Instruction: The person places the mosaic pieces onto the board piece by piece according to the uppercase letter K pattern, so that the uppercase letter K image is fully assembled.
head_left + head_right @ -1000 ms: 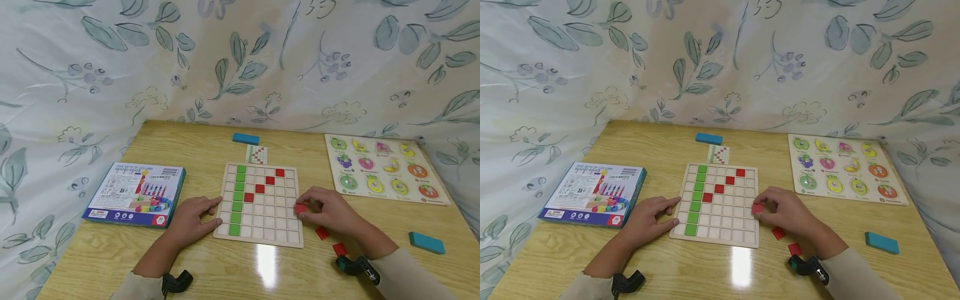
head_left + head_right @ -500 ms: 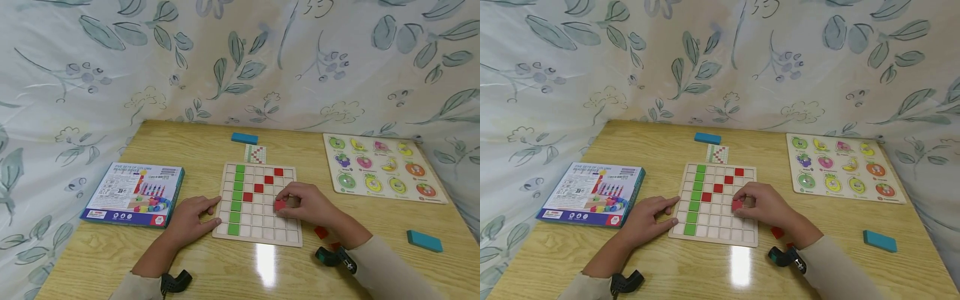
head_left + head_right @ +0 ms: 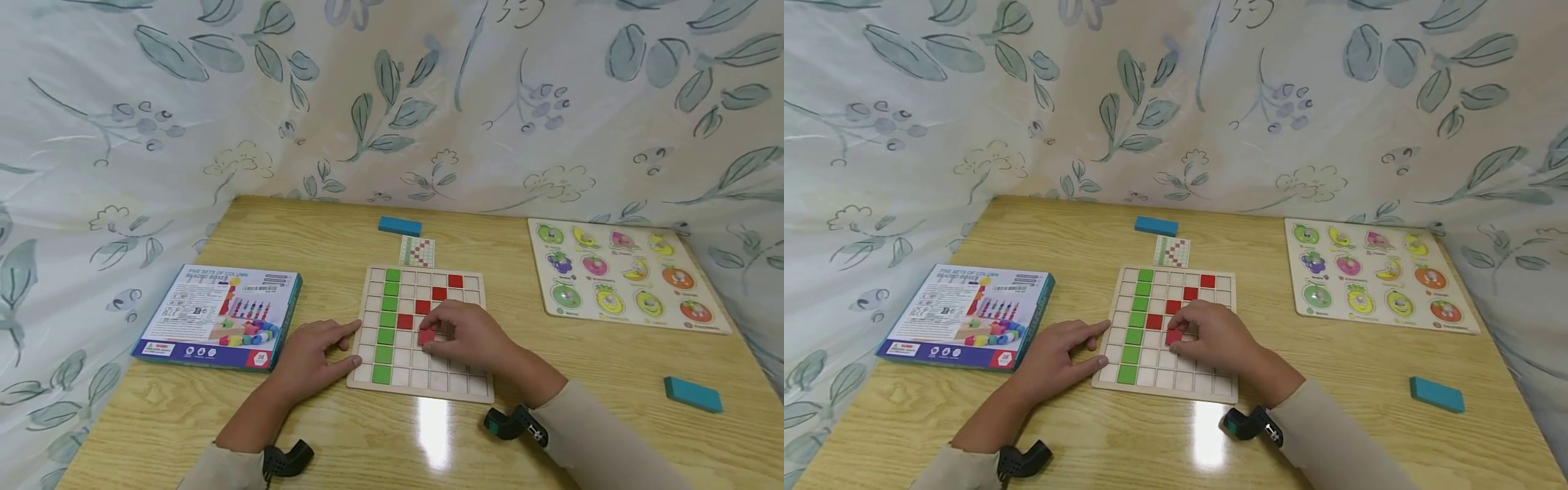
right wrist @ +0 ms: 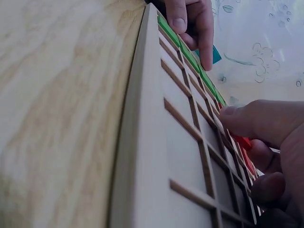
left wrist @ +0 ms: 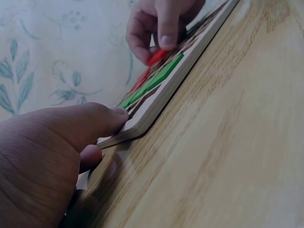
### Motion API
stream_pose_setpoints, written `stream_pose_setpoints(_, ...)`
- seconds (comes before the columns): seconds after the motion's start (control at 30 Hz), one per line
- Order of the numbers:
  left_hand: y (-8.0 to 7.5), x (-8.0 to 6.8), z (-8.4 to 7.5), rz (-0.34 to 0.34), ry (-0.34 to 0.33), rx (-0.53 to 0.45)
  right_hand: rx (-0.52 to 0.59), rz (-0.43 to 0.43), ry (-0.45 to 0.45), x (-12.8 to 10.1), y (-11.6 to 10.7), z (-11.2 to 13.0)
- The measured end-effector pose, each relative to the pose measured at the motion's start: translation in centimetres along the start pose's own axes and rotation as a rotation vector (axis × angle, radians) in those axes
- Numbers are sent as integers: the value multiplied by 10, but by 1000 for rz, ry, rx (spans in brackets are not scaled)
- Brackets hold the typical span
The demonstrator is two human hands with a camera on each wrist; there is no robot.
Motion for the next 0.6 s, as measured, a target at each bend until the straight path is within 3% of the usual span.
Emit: stream_pose_setpoints(0.6,1,1,0,8,-17,11,-67,36,38,4,4,8)
Point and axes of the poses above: each hand's wrist, its own x-axis towards the middle knuckle, its own y-axis out of the palm, z = x × y, the point moved 1 cm from there along x, towards the middle knuckle, and after that the axes turned 6 degrees about z, right-handed, at the moved point
